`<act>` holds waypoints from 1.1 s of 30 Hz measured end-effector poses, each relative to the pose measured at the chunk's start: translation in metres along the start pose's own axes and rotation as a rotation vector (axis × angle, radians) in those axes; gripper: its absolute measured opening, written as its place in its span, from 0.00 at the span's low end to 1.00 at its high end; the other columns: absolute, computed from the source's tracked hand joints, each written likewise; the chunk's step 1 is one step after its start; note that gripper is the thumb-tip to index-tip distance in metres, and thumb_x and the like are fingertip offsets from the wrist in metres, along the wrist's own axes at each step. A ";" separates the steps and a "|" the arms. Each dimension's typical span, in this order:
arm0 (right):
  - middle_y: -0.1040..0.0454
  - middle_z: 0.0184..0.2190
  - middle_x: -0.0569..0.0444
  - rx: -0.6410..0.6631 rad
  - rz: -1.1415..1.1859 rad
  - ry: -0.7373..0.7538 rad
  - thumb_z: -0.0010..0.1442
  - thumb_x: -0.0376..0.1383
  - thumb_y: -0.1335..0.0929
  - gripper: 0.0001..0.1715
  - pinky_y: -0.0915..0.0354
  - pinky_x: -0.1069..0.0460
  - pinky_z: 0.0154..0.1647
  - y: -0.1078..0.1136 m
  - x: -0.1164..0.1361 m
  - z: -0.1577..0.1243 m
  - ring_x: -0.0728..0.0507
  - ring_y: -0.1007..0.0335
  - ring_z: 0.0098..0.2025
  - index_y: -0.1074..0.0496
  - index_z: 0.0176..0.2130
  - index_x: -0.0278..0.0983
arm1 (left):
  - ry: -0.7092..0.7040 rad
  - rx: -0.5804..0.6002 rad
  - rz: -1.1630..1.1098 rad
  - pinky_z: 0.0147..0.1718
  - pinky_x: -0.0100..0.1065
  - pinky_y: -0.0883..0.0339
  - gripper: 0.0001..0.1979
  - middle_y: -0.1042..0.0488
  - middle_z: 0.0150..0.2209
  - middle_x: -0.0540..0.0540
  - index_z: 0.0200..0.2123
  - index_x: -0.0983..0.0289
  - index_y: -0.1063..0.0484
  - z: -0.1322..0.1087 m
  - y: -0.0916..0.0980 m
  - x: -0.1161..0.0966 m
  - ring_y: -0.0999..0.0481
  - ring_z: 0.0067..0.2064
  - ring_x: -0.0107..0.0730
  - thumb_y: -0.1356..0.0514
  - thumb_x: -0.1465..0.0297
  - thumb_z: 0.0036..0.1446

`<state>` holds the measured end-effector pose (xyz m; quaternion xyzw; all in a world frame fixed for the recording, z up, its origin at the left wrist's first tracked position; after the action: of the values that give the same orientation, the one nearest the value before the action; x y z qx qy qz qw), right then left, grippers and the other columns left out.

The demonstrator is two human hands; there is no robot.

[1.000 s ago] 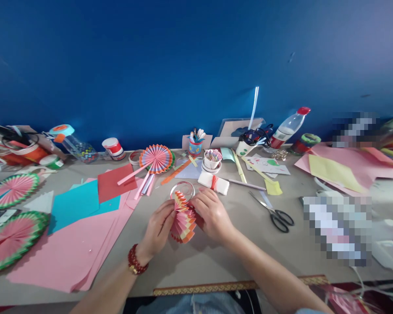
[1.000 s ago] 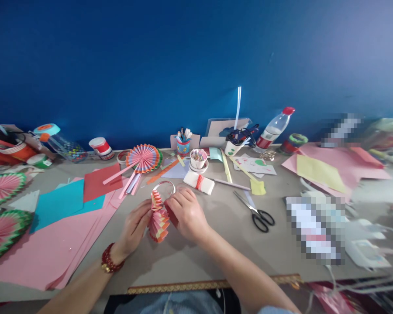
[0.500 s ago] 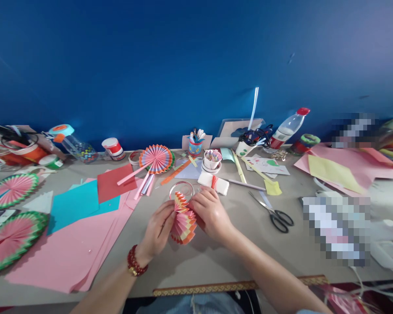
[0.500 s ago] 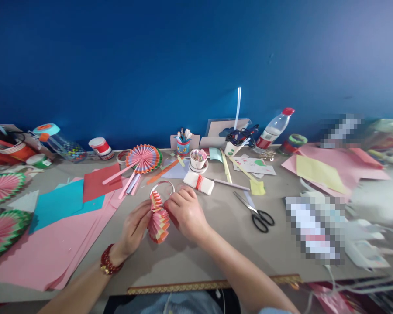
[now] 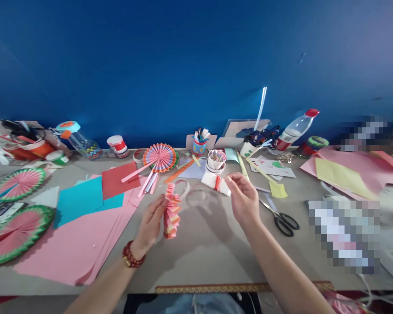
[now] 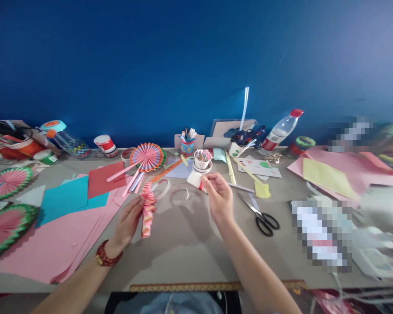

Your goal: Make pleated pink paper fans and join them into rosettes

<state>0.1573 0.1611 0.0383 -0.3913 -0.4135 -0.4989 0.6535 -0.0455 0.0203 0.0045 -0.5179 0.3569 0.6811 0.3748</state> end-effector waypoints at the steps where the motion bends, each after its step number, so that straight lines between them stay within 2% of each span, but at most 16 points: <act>1: 0.28 0.35 0.54 0.007 0.052 -0.058 0.59 0.42 0.28 0.09 0.36 0.51 0.39 0.003 -0.004 0.004 0.46 0.33 0.38 0.25 0.35 0.39 | -0.055 0.079 0.040 0.46 0.40 0.28 0.17 0.21 0.41 0.59 0.39 0.64 0.22 0.001 -0.002 -0.004 0.22 0.45 0.41 0.46 0.59 0.66; 3: 0.27 0.39 0.53 0.075 0.100 -0.145 0.55 0.42 0.26 0.09 0.35 0.50 0.42 0.004 -0.011 0.007 0.45 0.31 0.41 0.22 0.35 0.39 | -0.134 0.267 0.119 0.51 0.39 0.32 0.16 0.23 0.46 0.60 0.41 0.63 0.23 0.002 -0.008 -0.012 0.25 0.50 0.41 0.48 0.62 0.68; 5: 0.26 0.39 0.53 0.137 0.086 -0.165 0.55 0.42 0.26 0.09 0.34 0.49 0.45 0.001 -0.013 0.005 0.44 0.30 0.43 0.21 0.36 0.41 | -0.153 0.365 0.159 0.53 0.38 0.35 0.16 0.25 0.49 0.60 0.43 0.63 0.24 0.001 -0.014 -0.016 0.27 0.52 0.41 0.50 0.65 0.69; 8: 0.26 0.44 0.51 0.267 -0.018 -0.024 0.58 0.40 0.27 0.15 0.36 0.46 0.52 -0.003 -0.008 -0.002 0.41 0.31 0.49 0.22 0.46 0.44 | -0.138 0.359 0.171 0.54 0.38 0.37 0.15 0.29 0.53 0.61 0.42 0.64 0.24 0.001 -0.017 -0.017 0.29 0.54 0.41 0.51 0.66 0.69; 11: 0.29 0.51 0.49 0.494 -0.075 0.126 0.58 0.39 0.26 0.33 0.40 0.43 0.59 -0.007 -0.001 -0.010 0.40 0.34 0.53 0.33 0.61 0.47 | -0.144 0.352 0.139 0.53 0.37 0.37 0.15 0.30 0.53 0.61 0.43 0.64 0.25 0.001 -0.016 -0.018 0.30 0.54 0.41 0.51 0.67 0.69; 13: 0.31 0.52 0.48 0.630 -0.027 0.103 0.58 0.39 0.26 0.43 0.40 0.42 0.61 -0.010 0.000 -0.014 0.41 0.33 0.52 0.43 0.67 0.47 | -0.141 0.359 0.106 0.50 0.37 0.36 0.14 0.28 0.49 0.60 0.44 0.64 0.26 -0.001 -0.016 -0.020 0.28 0.50 0.40 0.51 0.67 0.69; 15: 0.32 0.53 0.47 0.696 0.053 0.031 0.60 0.40 0.27 0.46 0.38 0.42 0.60 -0.012 0.001 -0.018 0.42 0.32 0.52 0.50 0.69 0.47 | -0.115 0.379 0.082 0.46 0.35 0.35 0.13 0.27 0.43 0.58 0.43 0.64 0.26 -0.003 -0.016 -0.021 0.27 0.45 0.38 0.50 0.67 0.69; 17: 0.33 0.54 0.47 0.727 0.121 -0.033 0.60 0.41 0.27 0.50 0.37 0.43 0.59 -0.014 0.002 -0.022 0.42 0.32 0.53 0.55 0.70 0.48 | -0.079 0.397 0.078 0.42 0.34 0.35 0.12 0.27 0.39 0.56 0.42 0.64 0.27 -0.005 -0.017 -0.020 0.28 0.41 0.36 0.50 0.67 0.69; 20: 0.36 0.58 0.45 0.775 0.154 -0.080 0.55 0.41 0.24 0.62 0.38 0.43 0.60 -0.018 0.008 -0.028 0.41 0.33 0.55 0.64 0.71 0.50 | -0.025 0.398 0.103 0.38 0.32 0.37 0.12 0.27 0.36 0.54 0.39 0.64 0.29 -0.008 -0.019 -0.017 0.29 0.38 0.34 0.49 0.66 0.69; 22: 0.37 0.60 0.44 0.792 0.157 -0.118 0.55 0.39 0.24 0.65 0.37 0.43 0.59 -0.020 0.011 -0.029 0.43 0.31 0.53 0.68 0.71 0.51 | 0.003 0.408 0.097 0.35 0.31 0.38 0.12 0.29 0.33 0.53 0.37 0.64 0.30 -0.009 -0.020 -0.015 0.30 0.35 0.32 0.49 0.65 0.68; 27: 0.36 0.56 0.47 0.764 0.316 -0.263 0.58 0.37 0.26 0.60 0.28 0.48 0.44 -0.022 0.008 -0.029 0.47 0.28 0.43 0.68 0.70 0.56 | -0.012 0.500 0.065 0.35 0.31 0.38 0.09 0.29 0.33 0.53 0.36 0.64 0.31 -0.011 -0.020 -0.017 0.31 0.35 0.32 0.48 0.69 0.66; 30: 0.36 0.52 0.51 0.686 0.313 -0.246 0.57 0.34 0.26 0.58 0.27 0.52 0.38 -0.023 0.005 -0.030 0.50 0.28 0.37 0.64 0.69 0.59 | 0.015 0.615 0.007 0.34 0.31 0.38 0.05 0.30 0.33 0.52 0.37 0.65 0.31 -0.011 -0.020 -0.020 0.32 0.34 0.32 0.46 0.72 0.61; 33: 0.37 0.51 0.51 0.650 0.256 -0.201 0.57 0.32 0.27 0.57 0.27 0.54 0.33 -0.025 0.004 -0.033 0.51 0.27 0.35 0.61 0.69 0.59 | 0.100 0.720 -0.083 0.32 0.31 0.36 0.09 0.29 0.35 0.52 0.42 0.64 0.33 -0.011 -0.018 -0.023 0.32 0.33 0.31 0.45 0.75 0.56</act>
<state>0.1382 0.1239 0.0330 -0.2589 -0.5603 -0.2146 0.7570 -0.0202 0.0159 0.0231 -0.3994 0.5704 0.4699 0.5424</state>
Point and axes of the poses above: each hand's wrist, its own z-axis towards the middle knuckle, its own y-axis out of the back of the hand, x = y × z, the point moved 1 cm from there along z, towards the middle knuckle
